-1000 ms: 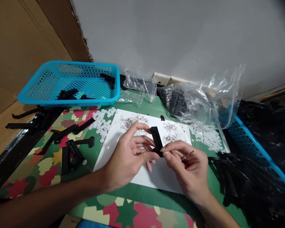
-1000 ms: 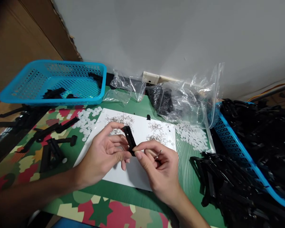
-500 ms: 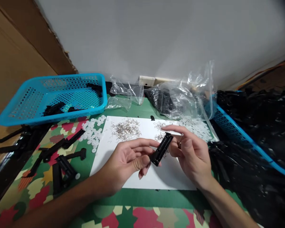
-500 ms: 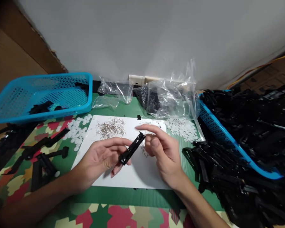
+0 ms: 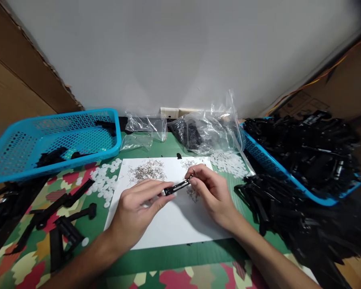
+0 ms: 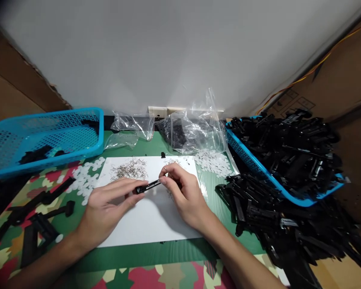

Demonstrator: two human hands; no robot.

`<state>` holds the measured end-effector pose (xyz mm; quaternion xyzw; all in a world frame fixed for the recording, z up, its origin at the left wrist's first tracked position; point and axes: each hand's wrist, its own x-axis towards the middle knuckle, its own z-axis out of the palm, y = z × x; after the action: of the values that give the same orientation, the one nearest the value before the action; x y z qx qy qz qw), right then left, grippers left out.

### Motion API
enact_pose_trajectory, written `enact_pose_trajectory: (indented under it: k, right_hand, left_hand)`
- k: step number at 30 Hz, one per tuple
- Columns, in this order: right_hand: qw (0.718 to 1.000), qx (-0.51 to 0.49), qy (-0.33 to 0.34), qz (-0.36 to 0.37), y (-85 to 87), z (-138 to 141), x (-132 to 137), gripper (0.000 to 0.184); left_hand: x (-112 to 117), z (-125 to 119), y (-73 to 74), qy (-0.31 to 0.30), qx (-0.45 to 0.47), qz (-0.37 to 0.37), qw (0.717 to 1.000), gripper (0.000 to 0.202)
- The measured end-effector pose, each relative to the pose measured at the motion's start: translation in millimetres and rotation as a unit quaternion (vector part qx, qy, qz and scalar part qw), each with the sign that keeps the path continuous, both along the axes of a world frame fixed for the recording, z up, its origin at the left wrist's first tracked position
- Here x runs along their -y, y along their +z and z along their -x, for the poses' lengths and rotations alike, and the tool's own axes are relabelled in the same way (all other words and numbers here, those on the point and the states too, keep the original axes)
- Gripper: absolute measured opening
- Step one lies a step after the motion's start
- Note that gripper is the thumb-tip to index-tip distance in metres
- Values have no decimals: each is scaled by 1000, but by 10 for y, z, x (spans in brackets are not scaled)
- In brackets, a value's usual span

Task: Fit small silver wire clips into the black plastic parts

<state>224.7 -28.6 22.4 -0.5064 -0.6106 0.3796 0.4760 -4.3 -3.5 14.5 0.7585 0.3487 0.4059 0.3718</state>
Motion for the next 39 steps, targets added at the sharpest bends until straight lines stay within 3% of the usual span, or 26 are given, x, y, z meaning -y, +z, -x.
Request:
enact_pose_trajectory:
  k: [5,7,12,15,18,21,26,39]
  right_hand:
    - [992,73,-102,-18,17,-203,-71,27]
    - [990,78,-111,-40,43,-280,-110,29]
    - [963,217,-38,-155,188,-242,-144,28]
    - [949,261,8,-177,268,-119,-148,28]
    - [960,225,33,-161,302,20,-161,20]
    - [990,113,26,-75,273,175,-176,9]
    - [999,-37,1,18,123,386,-162,13]
    - [1000,6,-16,9,38,422,-88,13]
  left_hand:
    - [-17,8,-93,8,-83,-61,995,22]
    - [-20,8,-124,14,-135,-99,986,26]
    - [-28,-3,-149,29,-166,-135,976,28]
    - [-25,-4,-148,30,-145,-124,981,20]
    - [-14,0,-157,30,-133,-120,983,9]
    - [-4,0,-176,30,-129,-131,982,7]
    - [8,0,-179,34,-130,-141,981,13]
    - [16,17,-171,16,-154,-177,972,17]
